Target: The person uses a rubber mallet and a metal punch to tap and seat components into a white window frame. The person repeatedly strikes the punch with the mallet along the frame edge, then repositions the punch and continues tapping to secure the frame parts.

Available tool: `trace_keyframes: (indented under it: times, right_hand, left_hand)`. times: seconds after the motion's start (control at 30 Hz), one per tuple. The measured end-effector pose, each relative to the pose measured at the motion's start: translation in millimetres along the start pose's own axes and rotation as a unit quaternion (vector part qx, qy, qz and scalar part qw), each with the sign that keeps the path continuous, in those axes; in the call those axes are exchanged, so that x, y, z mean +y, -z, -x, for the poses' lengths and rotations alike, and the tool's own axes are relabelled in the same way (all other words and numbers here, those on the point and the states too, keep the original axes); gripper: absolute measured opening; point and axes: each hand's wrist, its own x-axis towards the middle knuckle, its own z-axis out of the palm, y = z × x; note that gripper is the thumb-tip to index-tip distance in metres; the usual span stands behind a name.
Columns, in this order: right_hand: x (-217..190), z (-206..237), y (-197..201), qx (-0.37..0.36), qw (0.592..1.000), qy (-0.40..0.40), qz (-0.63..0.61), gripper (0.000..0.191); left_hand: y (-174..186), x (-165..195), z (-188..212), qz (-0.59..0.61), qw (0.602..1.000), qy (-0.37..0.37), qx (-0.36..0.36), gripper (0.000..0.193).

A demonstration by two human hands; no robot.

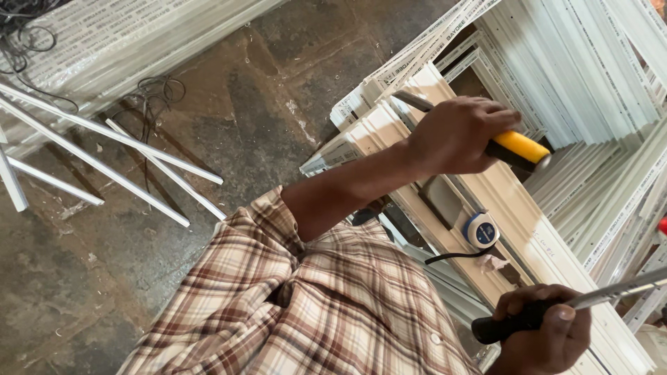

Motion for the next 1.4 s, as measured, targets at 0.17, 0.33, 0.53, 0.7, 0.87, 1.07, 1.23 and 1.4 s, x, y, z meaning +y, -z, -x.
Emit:
trace_keyframes:
  times: [0.17,0.33,0.53,0.7,0.87,1.07,1.23,1.4]
  right_hand:
    - [23,0,5,-0.047,0.999,-0.011,0.013,0.05]
    - [4,-28,27,-0.042,0.998,0.012,-0.038,0.049]
    - [-8,-50,23,-0.006,0.987,0.079,-0.14,0.042]
    - [7,-65,-4,-0.168,0.936,-0.204,0.233,0.037]
    - [-30,-85,52,-0.082,0.996,-0.041,0.001,0.039]
    - [-7,-44,36,0.059,0.991,0.006,0.117,0.04]
    - [-32,-37,2,0.03,0.991,-0.015,0.128,0.039]
    - [-31,-37,0,0.012,0.995,-0.018,0.092,0.041]
  left_hand:
    - [1,-9,-13,-0.003,1.0,0.026,-0.016,0.034]
    - [21,-6,-19,0.008,0.999,0.039,0.031,0.024]
    - [17,-9,-16,0.011,0.998,0.036,0.041,0.03]
    - [20,-38,-12,-0.083,0.984,0.157,-0.031,0.032]
    - [15,-28,-3,-0.067,0.993,0.091,-0.036,0.033]
    - [-17,14,-25,-0.028,0.999,-0.024,-0.007,0.047]
    - [8,20,-30,-0.015,0.999,0.005,-0.04,0.047]
    - [17,19,-26,-0.001,0.999,0.023,-0.026,0.053]
